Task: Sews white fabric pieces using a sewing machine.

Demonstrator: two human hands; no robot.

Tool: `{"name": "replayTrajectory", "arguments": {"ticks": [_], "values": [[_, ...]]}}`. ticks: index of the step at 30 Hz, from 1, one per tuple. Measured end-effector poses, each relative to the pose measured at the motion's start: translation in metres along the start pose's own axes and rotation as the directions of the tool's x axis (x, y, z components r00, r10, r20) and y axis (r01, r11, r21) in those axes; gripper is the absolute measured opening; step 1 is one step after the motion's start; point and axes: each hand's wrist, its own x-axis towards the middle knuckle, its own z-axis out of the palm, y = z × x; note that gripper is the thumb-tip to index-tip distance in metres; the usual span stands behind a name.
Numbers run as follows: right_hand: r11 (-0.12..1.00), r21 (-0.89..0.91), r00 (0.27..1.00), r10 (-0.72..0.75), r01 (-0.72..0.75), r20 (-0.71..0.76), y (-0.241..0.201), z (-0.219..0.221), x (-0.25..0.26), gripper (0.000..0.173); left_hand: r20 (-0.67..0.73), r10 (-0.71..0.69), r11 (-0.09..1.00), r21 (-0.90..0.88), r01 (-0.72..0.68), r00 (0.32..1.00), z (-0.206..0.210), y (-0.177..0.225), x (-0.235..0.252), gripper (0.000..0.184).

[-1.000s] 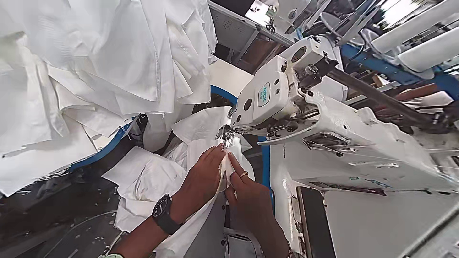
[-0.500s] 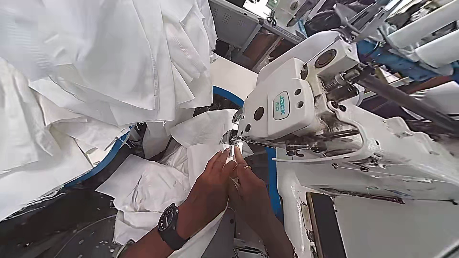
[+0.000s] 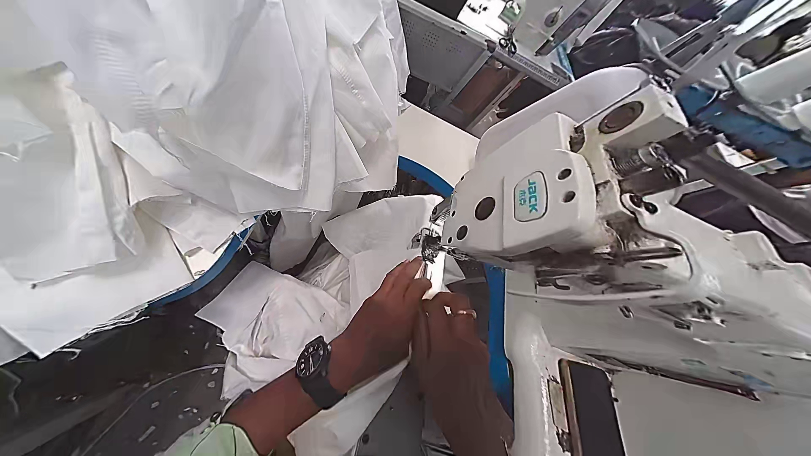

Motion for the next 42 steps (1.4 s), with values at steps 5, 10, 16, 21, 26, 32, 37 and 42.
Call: {"name": "replayTrajectory", "arguments": {"ticks": [5, 10, 16, 21, 26, 32, 37, 42], "values": [[0.967, -0.224, 0.992, 0.128, -0.122, 0.01, -0.012, -0.02, -0.022, 0.011, 0.152, -0.17, 0.985, -0.008, 0.173, 0.974, -0.039, 0.009, -0.001, 0.031], [0.795, 0.176, 0.76, 0.453, -0.581, 0.465, 0.034, -0.042, -0.083, 0.003, 0.323, -0.364, 0.93, 0.078, 0.359, 0.873, -0.088, 0.02, -0.056, 0.021], [0.896, 0.379, 0.965, 0.163, -0.233, 0.206, 0.022, -0.075, -0.078, 0.015, 0.263, -0.507, 0.837, 0.376, 0.397, 0.82, -0.086, -0.013, -0.045, 0.03], [0.898, 0.336, 0.927, 0.168, -0.284, 0.335, 0.021, -0.054, -0.11, 0.021, 0.05, -0.479, 0.876, 0.097, 0.473, 0.876, -0.087, 0.0, -0.056, 0.028], [0.979, 0.112, 0.978, 0.152, -0.168, 0.142, 0.024, -0.093, -0.091, 0.026, 0.157, -0.373, 0.919, -0.075, 0.387, 0.915, -0.069, 0.056, -0.066, 0.035], [0.991, -0.123, 0.961, -0.023, 0.059, 0.275, -0.041, -0.091, -0.07, 0.012, -0.097, -0.088, 0.994, 0.051, 0.093, 0.991, -0.014, 0.057, -0.092, 0.026], [0.969, -0.245, 0.932, 0.106, -0.019, 0.347, -0.058, -0.072, -0.062, 0.01, -0.041, -0.111, 0.992, -0.066, 0.108, 0.993, -0.027, 0.033, -0.069, 0.026], [0.926, -0.362, 0.957, 0.003, 0.106, 0.289, -0.066, -0.061, -0.045, 0.005, -0.03, -0.106, 0.986, -0.132, 0.101, 0.994, -0.031, 0.039, -0.081, 0.031]]}}
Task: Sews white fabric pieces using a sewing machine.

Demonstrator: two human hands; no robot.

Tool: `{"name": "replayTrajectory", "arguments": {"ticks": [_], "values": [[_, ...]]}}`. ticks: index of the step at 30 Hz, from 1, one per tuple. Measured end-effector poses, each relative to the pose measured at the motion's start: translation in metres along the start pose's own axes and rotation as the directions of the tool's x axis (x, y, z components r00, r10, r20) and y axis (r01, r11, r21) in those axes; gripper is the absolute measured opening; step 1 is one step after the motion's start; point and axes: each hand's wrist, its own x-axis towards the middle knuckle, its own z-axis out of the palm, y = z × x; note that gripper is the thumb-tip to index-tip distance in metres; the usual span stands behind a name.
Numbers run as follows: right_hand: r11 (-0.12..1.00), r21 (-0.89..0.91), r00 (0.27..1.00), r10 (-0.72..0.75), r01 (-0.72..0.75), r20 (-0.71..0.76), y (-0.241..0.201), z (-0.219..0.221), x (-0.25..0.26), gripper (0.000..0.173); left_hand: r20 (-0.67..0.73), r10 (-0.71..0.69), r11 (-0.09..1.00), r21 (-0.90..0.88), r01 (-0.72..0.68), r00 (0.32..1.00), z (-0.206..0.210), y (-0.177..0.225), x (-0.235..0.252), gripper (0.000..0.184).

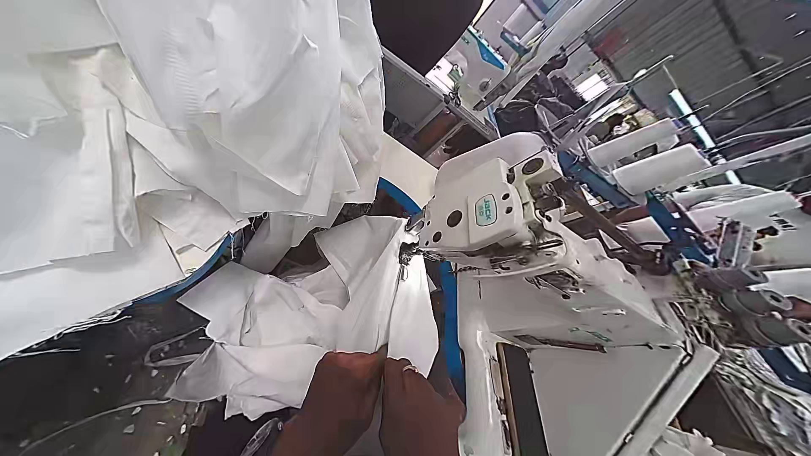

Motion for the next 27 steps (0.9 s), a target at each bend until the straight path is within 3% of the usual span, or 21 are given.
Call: {"name": "replayTrajectory", "arguments": {"ticks": [4, 7, 9, 11, 13, 14, 16, 17, 19, 20, 21, 23, 24, 25, 26, 27], "values": [[0.998, -0.043, 0.992, 0.034, -0.039, -0.118, 0.004, 0.026, 0.012, 0.004, 0.019, -0.07, 0.995, -0.076, 0.071, 0.997, 0.006, -0.006, 0.018, 0.031], [0.996, 0.046, 0.98, 0.082, -0.075, -0.179, 0.007, 0.039, 0.026, 0.008, 0.046, -0.075, 0.996, -0.054, 0.078, 0.996, 0.004, -0.008, 0.038, 0.031], [0.988, 0.118, 0.959, 0.124, -0.097, -0.254, 0.011, 0.056, 0.022, 0.016, 0.047, -0.096, 0.995, 0.002, 0.096, 0.994, -0.003, -0.003, 0.037, 0.026], [0.97, 0.193, 0.956, 0.191, -0.148, -0.223, 0.027, 0.058, 0.009, 0.017, -0.047, -0.069, 0.986, 0.147, 0.076, 0.996, -0.015, 0.0, 0.01, 0.021], [0.925, 0.289, 0.968, 0.252, -0.245, 0.016, 0.049, 0.05, 0.013, 0.015, -0.128, -0.08, 0.928, 0.352, 0.121, 0.989, -0.031, -0.024, -0.033, 0.03], [0.894, 0.301, 0.929, 0.253, -0.331, 0.27, 0.058, 0.04, 0.027, 0.016, -0.126, -0.13, 0.895, 0.413, 0.171, 0.983, -0.04, -0.043, -0.051, 0.035], [0.892, 0.195, 0.708, 0.174, -0.407, 0.684, 0.066, 0.045, 0.053, 0.026, 0.002, -0.265, 0.904, 0.349, 0.248, 0.964, -0.072, -0.06, -0.073, 0.033], [0.902, 0.17, 0.609, 0.12, -0.396, 0.784, 0.066, 0.061, 0.055, 0.03, 0.064, -0.267, 0.93, 0.28, 0.24, 0.962, -0.082, -0.049, -0.075, 0.033], [0.84, 0.286, 0.56, 0.025, -0.461, 0.828, 0.067, 0.098, 0.047, 0.04, 0.132, -0.088, 0.994, 0.082, 0.078, 0.987, -0.087, -0.014, -0.06, 0.039], [0.796, 0.328, 0.527, -0.012, -0.51, 0.85, 0.064, 0.105, 0.035, 0.036, 0.17, -0.005, 1.0, 0.015, 0.002, 0.985, -0.084, 0.002, -0.055, 0.041], [0.79, 0.347, 0.485, -0.072, -0.505, 0.871, 0.063, 0.105, 0.029, 0.031, 0.184, 0.043, 0.998, 0.034, -0.05, 0.982, -0.079, 0.011, -0.05, 0.038], [0.825, 0.361, 0.407, -0.178, -0.434, 0.896, 0.062, 0.091, 0.034, 0.038, 0.165, 0.038, 0.972, 0.221, -0.075, 0.986, -0.076, 0.012, -0.041, 0.033], [0.806, 0.418, 0.454, -0.212, -0.42, 0.865, 0.07, 0.09, 0.037, 0.036, 0.126, 0.039, 0.952, 0.297, -0.075, 0.991, -0.076, 0.008, -0.039, 0.035], [0.697, 0.553, 0.606, -0.211, -0.457, 0.767, 0.085, 0.097, 0.036, 0.027, 0.094, 0.06, 0.943, 0.32, -0.087, 0.994, -0.078, 0.005, -0.04, 0.038], [0.476, 0.716, 0.775, -0.107, -0.51, 0.623, 0.099, 0.101, 0.031, 0.014, 0.073, 0.098, 0.945, 0.306, -0.116, 0.992, -0.079, 0.003, -0.042, 0.039], [0.18, 0.842, 0.86, 0.075, -0.509, 0.504, 0.11, 0.091, 0.021, 0.009, 0.059, 0.143, 0.952, 0.263, -0.154, 0.988, -0.076, 0.002, -0.048, 0.038]]}}
